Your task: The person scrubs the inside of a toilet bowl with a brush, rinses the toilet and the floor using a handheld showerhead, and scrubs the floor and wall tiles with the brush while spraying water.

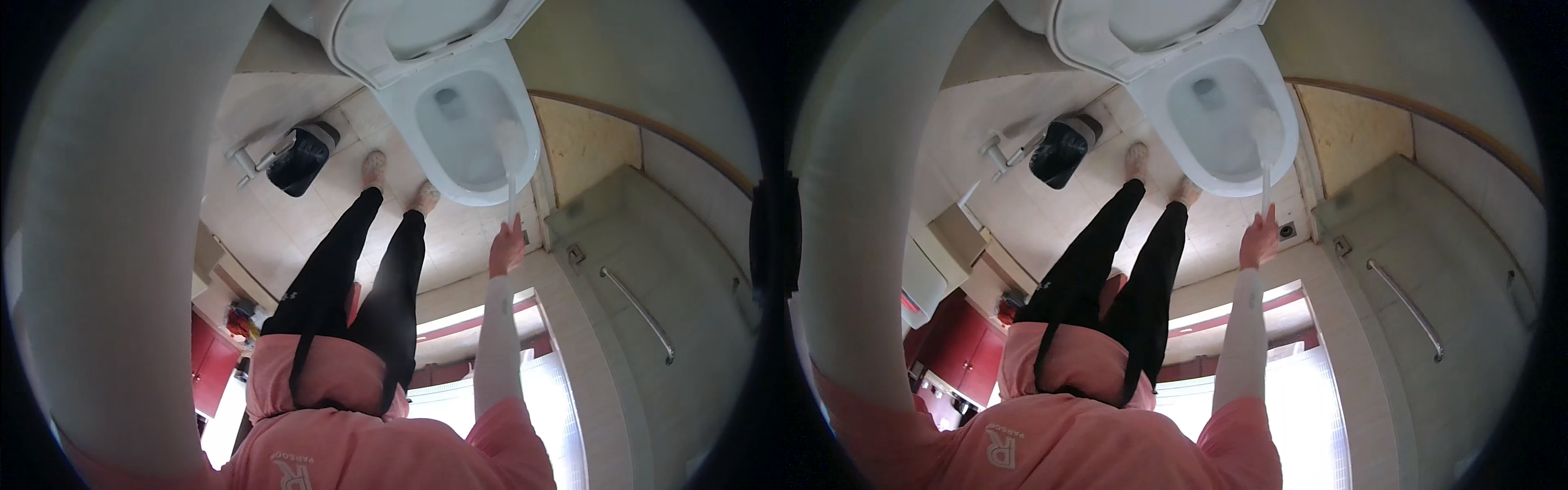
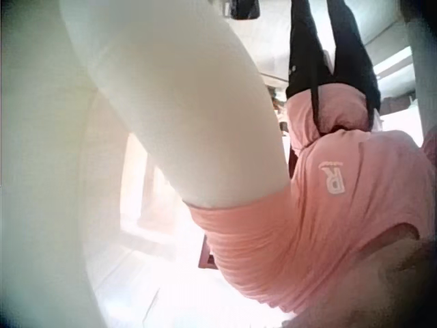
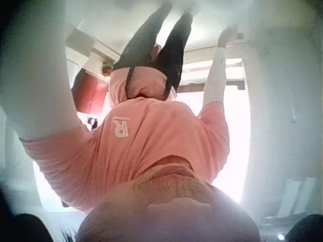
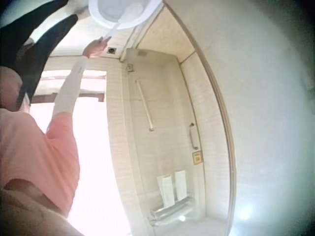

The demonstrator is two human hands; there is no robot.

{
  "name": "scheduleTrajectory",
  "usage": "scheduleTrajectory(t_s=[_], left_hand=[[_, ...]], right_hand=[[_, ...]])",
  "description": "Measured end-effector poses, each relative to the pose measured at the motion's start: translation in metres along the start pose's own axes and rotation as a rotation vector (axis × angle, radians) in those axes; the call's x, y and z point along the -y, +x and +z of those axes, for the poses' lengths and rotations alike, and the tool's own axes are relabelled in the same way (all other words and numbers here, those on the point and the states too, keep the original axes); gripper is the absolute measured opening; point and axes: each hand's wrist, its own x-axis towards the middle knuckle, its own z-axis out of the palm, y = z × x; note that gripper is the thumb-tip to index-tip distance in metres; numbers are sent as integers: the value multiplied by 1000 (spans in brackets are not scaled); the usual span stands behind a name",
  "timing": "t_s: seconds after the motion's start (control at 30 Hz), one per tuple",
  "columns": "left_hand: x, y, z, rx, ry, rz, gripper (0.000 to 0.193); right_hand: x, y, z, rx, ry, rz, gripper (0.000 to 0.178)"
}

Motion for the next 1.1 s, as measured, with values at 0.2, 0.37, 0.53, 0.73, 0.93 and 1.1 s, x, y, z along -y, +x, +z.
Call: scheduleTrajectory(t_s=[0.2,0.37,0.53,0.73,0.93,1.1], left_hand=[[3,3,3,-63,-116,25,18],[5,-5,9,-96,-118,58,19],[12,-12,3,-118,-71,100,18],[6,-16,21,-134,-75,147,17],[12,-32,20,-178,-67,148,16],[17,-33,33,-183,-74,169,15]], right_hand=[[37,17,17,-106,-18,-30,42],[45,27,27,-179,88,-136,41],[-10,-10,23,-185,42,36,42],[23,45,12,-227,-105,-123,43],[-53,18,-1,-158,-226,-160,41],[-34,48,-1,-130,-377,-196,44]])
